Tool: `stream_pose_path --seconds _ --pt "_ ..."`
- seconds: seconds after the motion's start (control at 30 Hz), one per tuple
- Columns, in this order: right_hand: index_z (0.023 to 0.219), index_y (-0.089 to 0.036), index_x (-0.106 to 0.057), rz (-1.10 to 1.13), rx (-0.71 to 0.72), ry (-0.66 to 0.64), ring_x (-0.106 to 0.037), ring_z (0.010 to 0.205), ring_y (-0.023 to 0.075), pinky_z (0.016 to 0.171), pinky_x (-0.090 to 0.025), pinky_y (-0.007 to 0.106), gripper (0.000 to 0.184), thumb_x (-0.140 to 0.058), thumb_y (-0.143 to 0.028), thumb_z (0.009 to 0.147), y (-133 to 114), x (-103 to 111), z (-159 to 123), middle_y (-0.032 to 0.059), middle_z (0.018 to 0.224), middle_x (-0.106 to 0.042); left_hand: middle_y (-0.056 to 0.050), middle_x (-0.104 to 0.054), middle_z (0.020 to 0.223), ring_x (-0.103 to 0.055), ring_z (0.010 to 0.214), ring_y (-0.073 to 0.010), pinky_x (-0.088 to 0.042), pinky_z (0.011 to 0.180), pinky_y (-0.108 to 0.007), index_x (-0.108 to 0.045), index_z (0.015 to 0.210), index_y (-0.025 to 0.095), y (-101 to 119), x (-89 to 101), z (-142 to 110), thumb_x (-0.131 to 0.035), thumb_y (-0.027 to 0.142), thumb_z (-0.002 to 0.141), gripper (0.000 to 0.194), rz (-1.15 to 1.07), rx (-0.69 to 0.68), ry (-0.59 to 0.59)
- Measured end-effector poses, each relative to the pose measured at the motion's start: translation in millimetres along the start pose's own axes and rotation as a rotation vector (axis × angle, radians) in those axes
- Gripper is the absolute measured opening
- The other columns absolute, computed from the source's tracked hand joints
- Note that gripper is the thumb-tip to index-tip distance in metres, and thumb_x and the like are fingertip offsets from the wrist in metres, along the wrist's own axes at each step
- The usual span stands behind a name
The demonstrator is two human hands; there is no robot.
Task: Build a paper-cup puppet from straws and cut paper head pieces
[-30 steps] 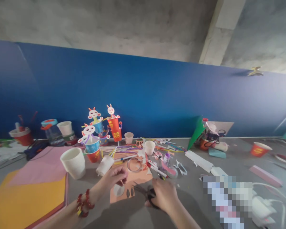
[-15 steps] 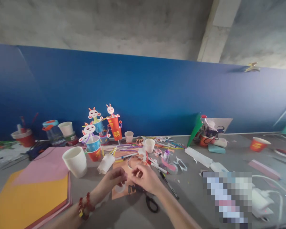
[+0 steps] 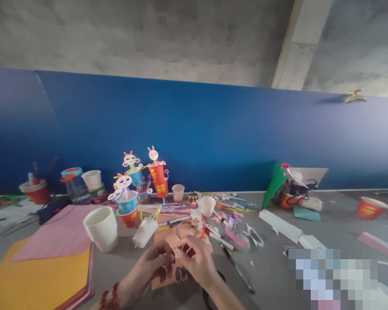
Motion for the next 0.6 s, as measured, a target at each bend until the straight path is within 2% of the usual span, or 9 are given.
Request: stream_pose_path --seconds 0.1,0.2,0.33,0.47,0.6 --pt "0.086 -0.022 -0.066 -0.104 0.235 -0.008 -0.065 0.075 0.016 0.066 -0.05 0.024 0.016 -0.052 -0.022 0.092 -16.7 4.8 -4.5 0.0031 0.081 -0.071 0.004 -0.062 0.062 -0.054 0.041 -0.0066 -0.038 0.04 -0.016 -0.055 0.073 0.019 -1.4 -5.2 -2.6 -0.079 0.035 0.071 0.029 -0.192 0.056 -0.032" --pt "0.093 -0.023 -0.067 -0.201 0.4 -0.012 -0.066 0.082 0.0164 0.074 -0.05 0.026 0.018 -0.05 -0.017 0.094 -28.7 9.2 -8.9 0.0038 0.088 -0.073 0.006 -0.06 0.061 -0.052 0.039 -0.0062 -0.038 0.039 -0.016 -0.055 0.077 0.02 0.5 -4.0 -3.6 -0.078 0.032 0.071 0.027 -0.223 0.048 -0.023" --pt "0.099 -0.024 -0.068 -0.334 0.485 0.004 -0.066 0.083 0.0172 0.075 -0.05 0.027 0.018 -0.052 -0.016 0.094 -37.5 13.0 -11.7 0.0059 0.094 -0.074 0.004 -0.061 0.057 -0.052 0.036 -0.0078 -0.037 0.035 -0.017 -0.056 0.071 0.019 1.2 -1.8 -6.4 -0.074 0.027 0.07 0.019 -0.184 0.075 -0.024" --pt "0.103 -0.027 -0.068 -0.457 0.514 -0.046 -0.066 0.079 0.0162 0.071 -0.049 0.026 0.022 -0.049 -0.018 0.097 -44.8 8.7 -12.6 0.0033 0.092 -0.075 0.002 -0.062 0.058 -0.057 0.042 -0.0099 -0.042 0.042 -0.019 -0.062 0.072 0.017 4.4 -3.9 -10.5 -0.069 0.025 0.073 0.011 -0.204 0.095 -0.061" --pt "0.098 -0.025 -0.066 -0.533 0.575 -0.041 -0.063 0.069 0.0158 0.064 -0.047 0.026 0.021 -0.046 -0.018 0.098 -51.3 2.7 -14.1 0.0023 0.086 -0.075 0.002 -0.058 0.055 -0.055 0.043 -0.0108 -0.044 0.045 -0.021 -0.062 0.069 0.017 6.1 -3.2 -10.5 -0.072 0.041 0.075 0.027 -0.195 0.09 -0.063"
Point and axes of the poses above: each hand's wrist, its own z-axis towards the middle knuckle, its own x-axis out of the back of the hand, y = z × x, the point moved 6 cm from there along z, towards the middle knuckle
